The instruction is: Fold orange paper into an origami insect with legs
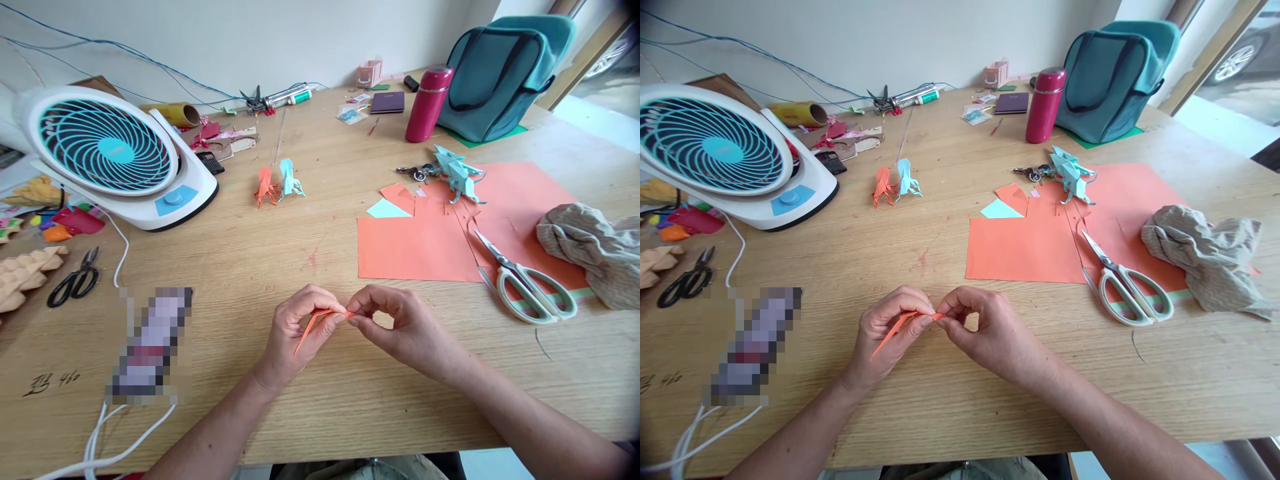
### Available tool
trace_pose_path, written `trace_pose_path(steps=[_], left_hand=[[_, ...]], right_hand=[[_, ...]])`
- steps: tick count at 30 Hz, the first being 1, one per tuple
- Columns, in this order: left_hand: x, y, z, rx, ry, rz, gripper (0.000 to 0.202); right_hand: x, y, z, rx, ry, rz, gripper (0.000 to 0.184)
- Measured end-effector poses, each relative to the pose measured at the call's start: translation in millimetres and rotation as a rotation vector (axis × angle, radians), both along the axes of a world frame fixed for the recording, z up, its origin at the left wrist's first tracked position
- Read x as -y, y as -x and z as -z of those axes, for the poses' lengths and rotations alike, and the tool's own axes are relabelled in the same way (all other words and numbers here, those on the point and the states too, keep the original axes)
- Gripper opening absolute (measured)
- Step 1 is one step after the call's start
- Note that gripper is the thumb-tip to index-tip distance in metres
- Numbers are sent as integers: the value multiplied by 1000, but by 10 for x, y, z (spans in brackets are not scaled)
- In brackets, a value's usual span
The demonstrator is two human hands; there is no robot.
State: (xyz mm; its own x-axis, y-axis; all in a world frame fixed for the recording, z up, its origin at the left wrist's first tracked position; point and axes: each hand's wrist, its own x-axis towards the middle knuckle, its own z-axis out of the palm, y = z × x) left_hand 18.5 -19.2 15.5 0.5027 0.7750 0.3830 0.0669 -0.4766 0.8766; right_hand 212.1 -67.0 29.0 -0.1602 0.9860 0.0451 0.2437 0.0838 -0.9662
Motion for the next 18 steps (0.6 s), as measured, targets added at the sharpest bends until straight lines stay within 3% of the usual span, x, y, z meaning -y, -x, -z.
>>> trace_pose_path(steps=[7, 12, 18], left_hand=[[22, -15, -9, 4, 86, -45, 11], [39, -15, -29, 67, 220, -32, 11], [48, -14, -61, 106, 249, -11, 6]], right_hand=[[24, 14, 32, -66, -63, -1, 4], [40, 15, 87, -25, -202, 47, 9], [39, 17, 91, 83, -392, 39, 14]])
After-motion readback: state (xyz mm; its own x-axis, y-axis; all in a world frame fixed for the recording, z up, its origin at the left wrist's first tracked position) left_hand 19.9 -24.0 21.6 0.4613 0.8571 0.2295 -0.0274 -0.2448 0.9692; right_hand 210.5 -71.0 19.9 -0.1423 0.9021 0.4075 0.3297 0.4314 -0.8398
